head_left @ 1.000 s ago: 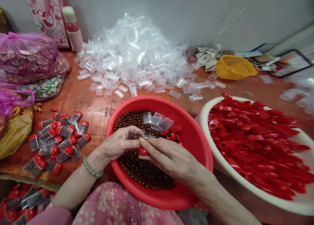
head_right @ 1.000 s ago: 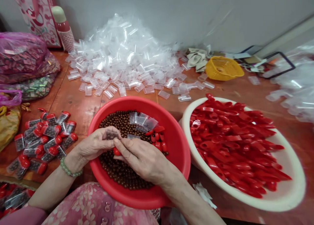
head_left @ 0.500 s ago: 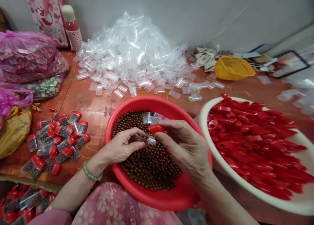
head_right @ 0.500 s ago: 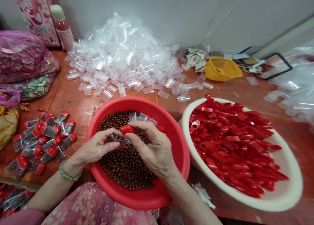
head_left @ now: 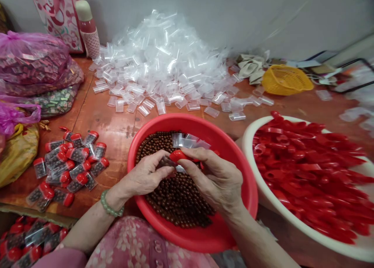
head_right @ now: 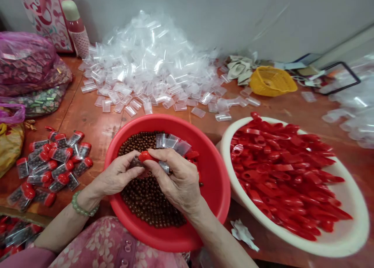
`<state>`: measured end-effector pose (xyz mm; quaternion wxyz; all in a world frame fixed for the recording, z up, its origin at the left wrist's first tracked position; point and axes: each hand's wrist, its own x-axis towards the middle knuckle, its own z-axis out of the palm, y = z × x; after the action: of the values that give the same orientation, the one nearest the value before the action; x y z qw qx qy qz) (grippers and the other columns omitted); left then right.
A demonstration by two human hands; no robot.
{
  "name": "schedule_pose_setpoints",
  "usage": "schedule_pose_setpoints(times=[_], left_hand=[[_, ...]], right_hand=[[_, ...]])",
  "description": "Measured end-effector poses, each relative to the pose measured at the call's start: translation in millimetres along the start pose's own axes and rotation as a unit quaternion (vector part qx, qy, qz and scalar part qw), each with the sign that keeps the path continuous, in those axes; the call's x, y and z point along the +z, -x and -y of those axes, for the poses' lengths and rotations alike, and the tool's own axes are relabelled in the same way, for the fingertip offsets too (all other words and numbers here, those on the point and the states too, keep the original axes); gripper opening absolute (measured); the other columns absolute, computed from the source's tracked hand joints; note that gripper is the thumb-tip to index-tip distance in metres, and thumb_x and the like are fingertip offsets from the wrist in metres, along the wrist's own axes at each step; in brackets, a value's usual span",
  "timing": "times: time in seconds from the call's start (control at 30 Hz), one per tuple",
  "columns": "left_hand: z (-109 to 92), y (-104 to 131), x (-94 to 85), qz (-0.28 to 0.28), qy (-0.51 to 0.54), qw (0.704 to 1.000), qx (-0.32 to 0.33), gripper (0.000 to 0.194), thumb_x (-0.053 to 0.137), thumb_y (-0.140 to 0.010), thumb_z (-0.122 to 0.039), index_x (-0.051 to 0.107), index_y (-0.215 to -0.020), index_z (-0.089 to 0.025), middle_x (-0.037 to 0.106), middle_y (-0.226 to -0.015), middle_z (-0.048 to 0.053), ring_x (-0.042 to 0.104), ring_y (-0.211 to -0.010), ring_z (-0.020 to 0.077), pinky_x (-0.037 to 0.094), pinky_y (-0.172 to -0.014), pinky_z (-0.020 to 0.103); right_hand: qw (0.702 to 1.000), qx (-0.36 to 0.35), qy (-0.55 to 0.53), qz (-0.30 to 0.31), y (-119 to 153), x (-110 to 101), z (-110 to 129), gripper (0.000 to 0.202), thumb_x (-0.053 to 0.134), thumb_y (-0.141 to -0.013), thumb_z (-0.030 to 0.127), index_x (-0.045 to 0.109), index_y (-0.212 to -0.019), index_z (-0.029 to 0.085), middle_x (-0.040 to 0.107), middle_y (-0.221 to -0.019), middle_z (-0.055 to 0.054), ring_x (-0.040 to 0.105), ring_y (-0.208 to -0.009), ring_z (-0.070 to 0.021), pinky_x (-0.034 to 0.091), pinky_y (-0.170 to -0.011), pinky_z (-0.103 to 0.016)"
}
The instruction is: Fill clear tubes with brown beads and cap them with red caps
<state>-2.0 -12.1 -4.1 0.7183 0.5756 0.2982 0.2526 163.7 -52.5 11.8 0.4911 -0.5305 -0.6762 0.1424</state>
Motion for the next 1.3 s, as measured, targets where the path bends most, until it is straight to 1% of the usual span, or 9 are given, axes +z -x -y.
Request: schedule_pose_setpoints(times=[0.1,0.23,0.47,0.7,0.8,1.0,1.1,1.23,1.3], left_hand=[[2.6,-0.8,-0.7,0.003,-0.011,1.000,0.004,0.012,0.051,-0.089,-0.023,0.056,-0.097,-0.017,0.058,-0.092,0.003,0.054,-0.087,0.0151,0.046,-0.087,0.032],[3.2,-1.2,-1.7,0.011,-0.025,1.000,0.005,0.015,0.050,-0.090,-0.024,0.057,-0.101,-0.017,0.060,-0.092,0.004,0.056,-0.087,0.0156,0.047,-0.085,0.032],[0.9,0.6,-1.9,0.011,-0.112,0.994,0.007,0.017,0.049,-0.089,-0.023,0.055,-0.104,-0.017,0.061,-0.094,0.004,0.056,-0.085,0.0161,0.048,-0.081,0.031],[-1.1,-0.6,-0.9,0.015,-0.162,0.986,0.023,0.014,0.045,-0.089,-0.022,0.052,-0.100,-0.016,0.060,-0.093,0.005,0.055,-0.083,0.0161,0.046,-0.080,0.032],[0.0,-0.9,-1.4,0.015,-0.157,0.987,0.021,0.014,0.045,-0.088,-0.022,0.051,-0.099,-0.015,0.059,-0.092,0.005,0.054,-0.082,0.0162,0.046,-0.079,0.033],[0.5,-1.0,-2.0,0.001,-0.125,0.992,0.006,0.013,0.046,-0.089,-0.026,0.051,-0.095,-0.016,0.056,-0.083,0.002,0.051,-0.076,0.0143,0.045,-0.073,0.030],[-1.0,-0.5,-0.8,-0.004,-0.146,0.989,0.006,0.009,0.044,-0.089,-0.024,0.049,-0.091,-0.017,0.055,-0.083,0.002,0.051,-0.076,0.0143,0.044,-0.072,0.030],[-1.6,0.9,0.9,-0.005,-0.216,0.976,-0.002,0.002,0.044,-0.087,-0.021,0.043,-0.086,-0.019,0.056,-0.084,0.003,0.050,-0.075,0.0155,0.042,-0.072,0.032],[-1.5,1.6,1.2,0.002,-0.228,0.974,-0.011,0.002,0.044,-0.087,-0.020,0.042,-0.086,-0.019,0.057,-0.085,0.004,0.051,-0.075,0.0162,0.043,-0.072,0.033]], right_hand=[[1.000,-0.022,0.007,-0.017,-0.4,2.2,1.0,0.023,0.069,-0.081,0.013,0.067,-0.101,0.025,0.074,-0.090,-0.001,0.070,-0.078,-0.0149,0.058,-0.072,-0.029],[0.999,-0.029,0.020,0.012,-2.2,2.8,2.2,0.020,0.068,-0.083,0.014,0.067,-0.100,0.024,0.074,-0.088,-0.001,0.070,-0.076,-0.0155,0.059,-0.070,-0.029],[1.000,0.000,0.017,-0.006,3.0,6.4,0.9,0.016,0.067,-0.083,0.014,0.067,-0.097,0.024,0.075,-0.087,0.000,0.071,-0.076,-0.0152,0.060,-0.070,-0.027],[1.000,0.015,-0.006,-0.016,6.9,10.8,-0.8,0.017,0.067,-0.083,0.014,0.066,-0.097,0.023,0.074,-0.087,-0.001,0.071,-0.076,-0.0149,0.059,-0.071,-0.027],[0.999,0.034,-0.006,-0.012,6.2,12.5,-0.4,0.013,0.066,-0.084,0.016,0.066,-0.096,0.022,0.073,-0.086,-0.001,0.070,-0.075,-0.0143,0.059,-0.069,-0.026],[1.000,0.021,0.004,-0.011,7.5,12.3,-2.0,0.015,0.066,-0.084,0.015,0.064,-0.097,0.022,0.073,-0.087,-0.001,0.070,-0.076,-0.0147,0.059,-0.072,-0.027],[0.999,-0.001,0.041,0.014,4.2,7.8,-2.5,0.015,0.065,-0.085,0.015,0.064,-0.097,0.023,0.073,-0.087,-0.001,0.070,-0.075,-0.0150,0.059,-0.071,-0.027],[0.990,-0.070,0.074,0.098,-2.8,0.9,-2.7,0.015,0.061,-0.087,0.012,0.063,-0.098,0.022,0.073,-0.085,-0.002,0.069,-0.073,-0.0142,0.058,-0.069,-0.026],[0.987,-0.086,0.076,0.116,-4.8,-1.7,-3.0,0.014,0.060,-0.088,0.013,0.063,-0.099,0.021,0.072,-0.083,-0.003,0.068,-0.071,-0.0141,0.057,-0.066,-0.026]])
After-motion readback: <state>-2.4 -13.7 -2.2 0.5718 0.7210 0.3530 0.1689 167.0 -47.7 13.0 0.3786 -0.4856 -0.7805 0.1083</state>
